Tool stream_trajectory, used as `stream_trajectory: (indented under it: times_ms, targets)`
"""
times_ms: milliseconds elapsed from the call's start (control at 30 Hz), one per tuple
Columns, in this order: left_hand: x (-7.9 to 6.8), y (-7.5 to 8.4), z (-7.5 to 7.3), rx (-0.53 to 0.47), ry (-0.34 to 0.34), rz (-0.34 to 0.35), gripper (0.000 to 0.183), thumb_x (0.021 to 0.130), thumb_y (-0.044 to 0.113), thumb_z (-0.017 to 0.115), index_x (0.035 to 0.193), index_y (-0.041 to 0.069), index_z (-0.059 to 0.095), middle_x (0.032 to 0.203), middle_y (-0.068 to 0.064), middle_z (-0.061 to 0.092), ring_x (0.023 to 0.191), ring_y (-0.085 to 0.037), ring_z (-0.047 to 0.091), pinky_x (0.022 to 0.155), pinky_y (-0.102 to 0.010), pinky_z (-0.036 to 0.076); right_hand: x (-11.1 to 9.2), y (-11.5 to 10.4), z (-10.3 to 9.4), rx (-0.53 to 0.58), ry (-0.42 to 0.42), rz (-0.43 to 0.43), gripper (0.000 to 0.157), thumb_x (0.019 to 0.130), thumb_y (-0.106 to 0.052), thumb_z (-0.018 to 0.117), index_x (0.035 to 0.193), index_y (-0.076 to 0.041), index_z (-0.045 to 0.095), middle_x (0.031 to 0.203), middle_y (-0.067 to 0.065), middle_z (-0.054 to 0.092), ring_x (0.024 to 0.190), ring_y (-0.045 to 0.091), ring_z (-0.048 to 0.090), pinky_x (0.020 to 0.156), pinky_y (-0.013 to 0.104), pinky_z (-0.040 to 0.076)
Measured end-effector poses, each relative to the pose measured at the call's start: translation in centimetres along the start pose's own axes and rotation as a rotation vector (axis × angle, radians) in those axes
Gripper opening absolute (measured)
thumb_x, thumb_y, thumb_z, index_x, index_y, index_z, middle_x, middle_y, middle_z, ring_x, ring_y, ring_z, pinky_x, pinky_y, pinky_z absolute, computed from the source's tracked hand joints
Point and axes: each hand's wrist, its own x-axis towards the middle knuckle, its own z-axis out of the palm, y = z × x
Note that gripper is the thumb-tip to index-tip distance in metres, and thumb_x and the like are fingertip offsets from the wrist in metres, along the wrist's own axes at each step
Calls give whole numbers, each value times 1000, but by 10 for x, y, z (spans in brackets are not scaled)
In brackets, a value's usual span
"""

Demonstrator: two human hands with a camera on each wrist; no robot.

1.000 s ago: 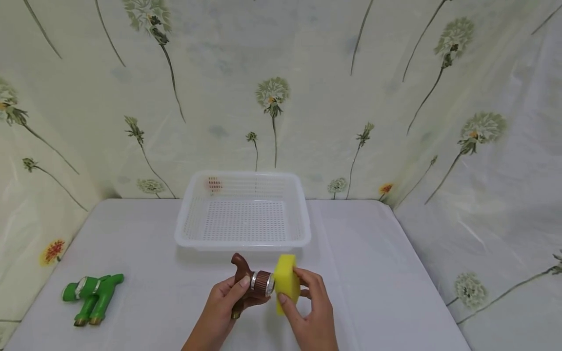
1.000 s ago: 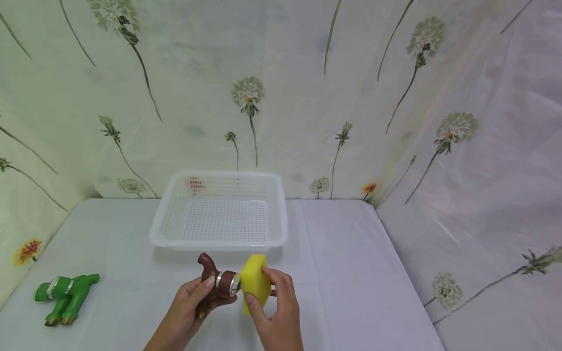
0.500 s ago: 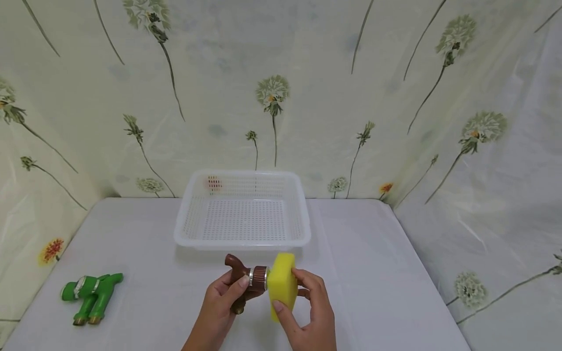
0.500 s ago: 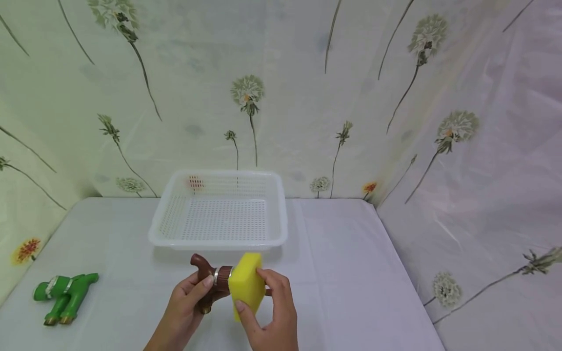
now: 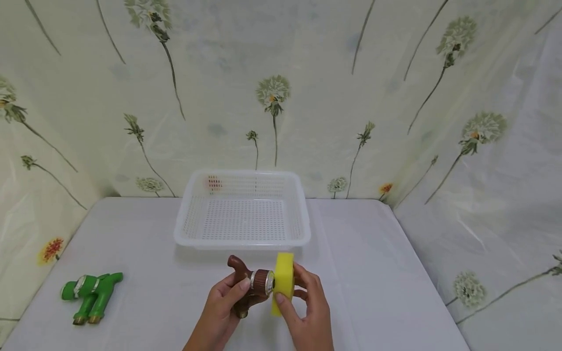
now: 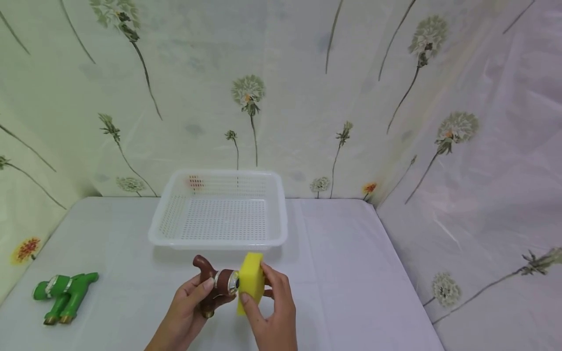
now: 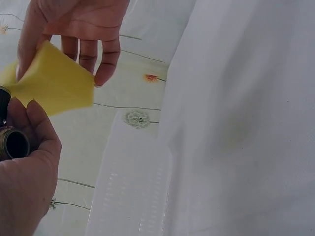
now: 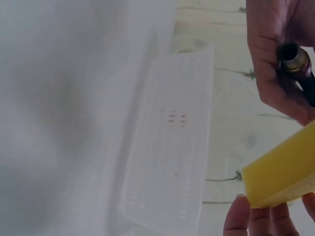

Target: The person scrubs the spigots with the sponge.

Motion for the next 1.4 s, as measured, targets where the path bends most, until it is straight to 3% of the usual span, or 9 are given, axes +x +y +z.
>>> stream_trajectory:
  times_ms: [100,333,500,633,933,1033,1167,1400]
  targets:
    - [1,1,1,-8,-9,-7,24,101,14,49,118,0,59,108,-9,68,100,-22,66,95,-40,49,1,6,-2,-8,-2,35,61,85,-27,76,137,-34,46,121,-10,53,104,11,57,83,31,53]
    - [3,-1,4,35,97,-37,25,97,15,57,116,-1,58,108,-11,67,98,-25,66,94,-40,49,-1,-4,-9,95,2,35,66,85,-16,76,141,-32,44,125,-7,52,110,15,55,88,30,50]
    - [3,-3,4,53,112,-31,23,97,15,58,112,-1,57,110,-14,63,102,-32,64,95,-43,48,-3,-19,-10,108,-6,-75,66,85,-12,75,142,-27,44,126,-4,52,110,18,54,87,31,51]
    - [3,-1,3,78,125,-39,23,95,16,60,111,-1,56,109,-14,63,101,-32,64,93,-39,50,-3,-18,-8,99,-12,-150,63,85,-8,74,141,-20,46,125,-1,52,107,20,55,84,32,52]
    - [0,2,4,18,101,-36,23,96,12,58,114,-3,55,113,-16,61,108,-32,62,95,-46,48,0,-2,-6,184,-134,16,56,90,-18,70,140,-28,47,125,-3,52,110,20,56,90,33,51]
    - [1,4,5,26,118,-42,21,96,12,59,113,0,54,112,-13,60,103,-29,62,83,-32,52,0,1,-4,177,-152,75,54,90,-23,70,138,-30,47,124,-4,53,110,20,57,90,33,51]
    - [3,7,8,79,179,-57,24,93,16,63,111,4,54,105,-9,59,90,-22,58,60,-24,38,-1,1,-1,162,-138,141,53,88,-33,71,136,-30,49,121,-4,55,107,18,58,89,32,51]
    - [4,7,8,69,226,-15,23,91,13,65,108,1,56,99,-8,56,86,-22,55,59,-24,37,-6,0,3,182,-157,193,51,88,-30,72,135,-25,51,121,-3,56,105,20,58,87,32,51]
